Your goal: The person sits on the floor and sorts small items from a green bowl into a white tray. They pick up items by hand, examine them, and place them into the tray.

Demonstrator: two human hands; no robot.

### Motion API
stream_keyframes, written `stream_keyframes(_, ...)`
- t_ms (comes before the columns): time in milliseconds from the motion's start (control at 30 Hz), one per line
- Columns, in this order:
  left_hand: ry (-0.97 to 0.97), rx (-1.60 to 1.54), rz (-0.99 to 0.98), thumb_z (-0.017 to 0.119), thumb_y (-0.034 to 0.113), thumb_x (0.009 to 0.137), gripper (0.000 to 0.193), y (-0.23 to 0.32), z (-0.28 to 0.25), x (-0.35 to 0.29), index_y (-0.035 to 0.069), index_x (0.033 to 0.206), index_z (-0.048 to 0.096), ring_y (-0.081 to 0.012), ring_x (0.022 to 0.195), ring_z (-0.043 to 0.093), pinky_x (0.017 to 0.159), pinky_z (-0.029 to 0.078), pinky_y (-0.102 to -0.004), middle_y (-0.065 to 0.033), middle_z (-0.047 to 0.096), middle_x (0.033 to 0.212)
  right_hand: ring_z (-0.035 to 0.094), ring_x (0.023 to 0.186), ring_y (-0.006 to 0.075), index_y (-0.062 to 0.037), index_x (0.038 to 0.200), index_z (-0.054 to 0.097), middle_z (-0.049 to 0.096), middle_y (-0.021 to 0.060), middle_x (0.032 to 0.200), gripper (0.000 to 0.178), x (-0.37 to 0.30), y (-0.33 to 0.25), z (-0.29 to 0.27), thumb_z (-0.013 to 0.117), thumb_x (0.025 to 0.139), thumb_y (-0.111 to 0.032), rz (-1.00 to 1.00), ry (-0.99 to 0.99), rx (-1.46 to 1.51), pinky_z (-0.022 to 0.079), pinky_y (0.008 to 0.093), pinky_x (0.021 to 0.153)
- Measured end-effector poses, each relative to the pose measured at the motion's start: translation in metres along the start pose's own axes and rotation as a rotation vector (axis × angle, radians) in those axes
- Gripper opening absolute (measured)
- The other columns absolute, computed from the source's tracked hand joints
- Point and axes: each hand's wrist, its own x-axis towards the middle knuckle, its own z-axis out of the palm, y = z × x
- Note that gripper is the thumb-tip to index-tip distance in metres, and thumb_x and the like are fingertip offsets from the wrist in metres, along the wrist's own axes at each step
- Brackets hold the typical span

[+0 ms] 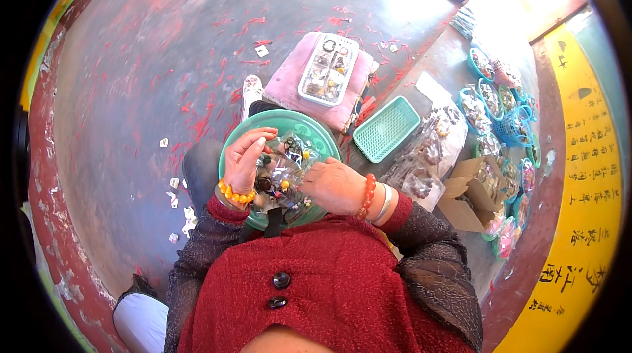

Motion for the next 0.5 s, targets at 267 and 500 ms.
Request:
stream_keyframes(267,-0.013,-0.017,-0.02,0.051,0.011,0.089,0.02,0.001,0.001,0.0,-0.001,0.097,0.064,-0.0118,0.088,0.058,0.078,0.047,-0.0258,-0.0083,0.061,0.108,0.056,0.093,0.0208,-0.0109,0.089,0.063,0.058,0.0029,0.089,0.023,-0.007,-0.001,0.006,0.066,0.068,-0.019,-0.008,-0.162,0.04,0.041,0.0347,0.078)
stream_keyframes(500,-0.022,0.004,-0.012,0.051,0.011,0.089,0.02,-0.001,0.001,0.001,-0.001,0.097,0.065,-0.012,0.088,0.058,0.078,0.047,-0.0262,-0.008,0.061,0.107,0.053,0.102,0.0251,-0.0086,0.099,0.06,0.057,0.006,0.104,0.033,-0.013,0.011,0.009,0.066,0.068,-0.016,-0.065,-0.192,0.129,0.043,0.0396,0.085)
